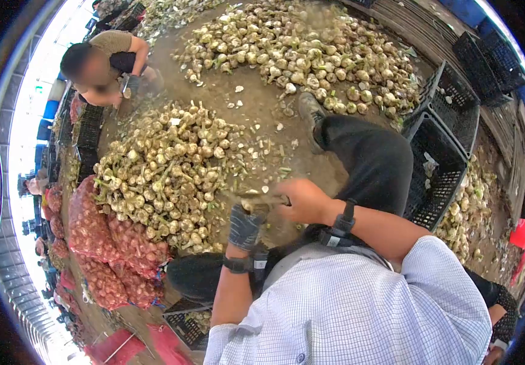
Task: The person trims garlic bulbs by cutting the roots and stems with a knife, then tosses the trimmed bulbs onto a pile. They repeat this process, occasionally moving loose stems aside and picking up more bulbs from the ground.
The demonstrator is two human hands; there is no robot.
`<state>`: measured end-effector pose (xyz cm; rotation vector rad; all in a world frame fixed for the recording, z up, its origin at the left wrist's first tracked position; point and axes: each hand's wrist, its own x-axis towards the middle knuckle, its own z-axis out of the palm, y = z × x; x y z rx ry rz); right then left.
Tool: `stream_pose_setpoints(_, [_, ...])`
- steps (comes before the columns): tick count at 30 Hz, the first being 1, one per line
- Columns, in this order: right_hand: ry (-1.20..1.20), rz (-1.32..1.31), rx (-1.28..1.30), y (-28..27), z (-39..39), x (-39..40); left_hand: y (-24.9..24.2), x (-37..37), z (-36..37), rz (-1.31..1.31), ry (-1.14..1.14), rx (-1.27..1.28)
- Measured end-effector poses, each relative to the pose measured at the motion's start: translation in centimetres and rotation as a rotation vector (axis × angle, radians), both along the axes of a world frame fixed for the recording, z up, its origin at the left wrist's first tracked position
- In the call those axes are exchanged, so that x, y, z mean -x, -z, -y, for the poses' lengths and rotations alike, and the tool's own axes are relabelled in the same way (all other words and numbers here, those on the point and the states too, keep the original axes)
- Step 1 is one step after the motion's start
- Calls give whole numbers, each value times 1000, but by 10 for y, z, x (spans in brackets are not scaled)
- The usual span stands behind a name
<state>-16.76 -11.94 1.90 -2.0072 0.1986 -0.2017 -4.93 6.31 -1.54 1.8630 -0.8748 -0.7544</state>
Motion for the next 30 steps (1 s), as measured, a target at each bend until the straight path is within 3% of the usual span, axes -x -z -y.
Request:
stream_pose_setpoints(2, [-18, 39, 80, -4, -3, 3, 13, -3, -2, 399, 198, -45])
stream_pose_setpoints(5, [-13, 39, 147, -6, -7, 2, 16, 0, -6, 570, 176, -26])
stream_pose_setpoints(8, [-11, 26, 190, -2, -7, 1, 6, 5, -4, 78, -52, -71])
stream_pose_setpoints(16, [-1, -23, 237, 19, -10, -5, -7, 3, 1, 94, -101, 0])
stream_pose_setpoints(19, [38, -229, 256, 41, -8, -4, -14, 14, 1, 294, -235, 165])
stream_pose_setpoints(21, [-23, -550, 355, 77, 20, 1, -43, 13, 0, 265, -213, 169])
stream_pose_setpoints(22, [-68, -713, 389, 93, 22, 7, -38, 5, -4, -35, -320, 187])
stream_pose_setpoints(24, [32, -595, 324, 107, 20, 9, -10, -24, 14, -624, -565, 270])
stream_pose_setpoints(25, [93, -537, 285, 112, 19, 6, -2, -50, 28, -575, -340, 270])
stream_pose_setpoints(26, [132, -575, 215, 108, 22, 0, -39, -62, 63, -669, -302, 303])
stream_pose_setpoints(29, [204, -653, 71, 94, 20, -5, -51, -109, 113, -435, -88, 317])
stream_pose_setpoints(30, [205, -633, 96, 94, 20, -4, -29, -123, 118, -393, -133, 233])
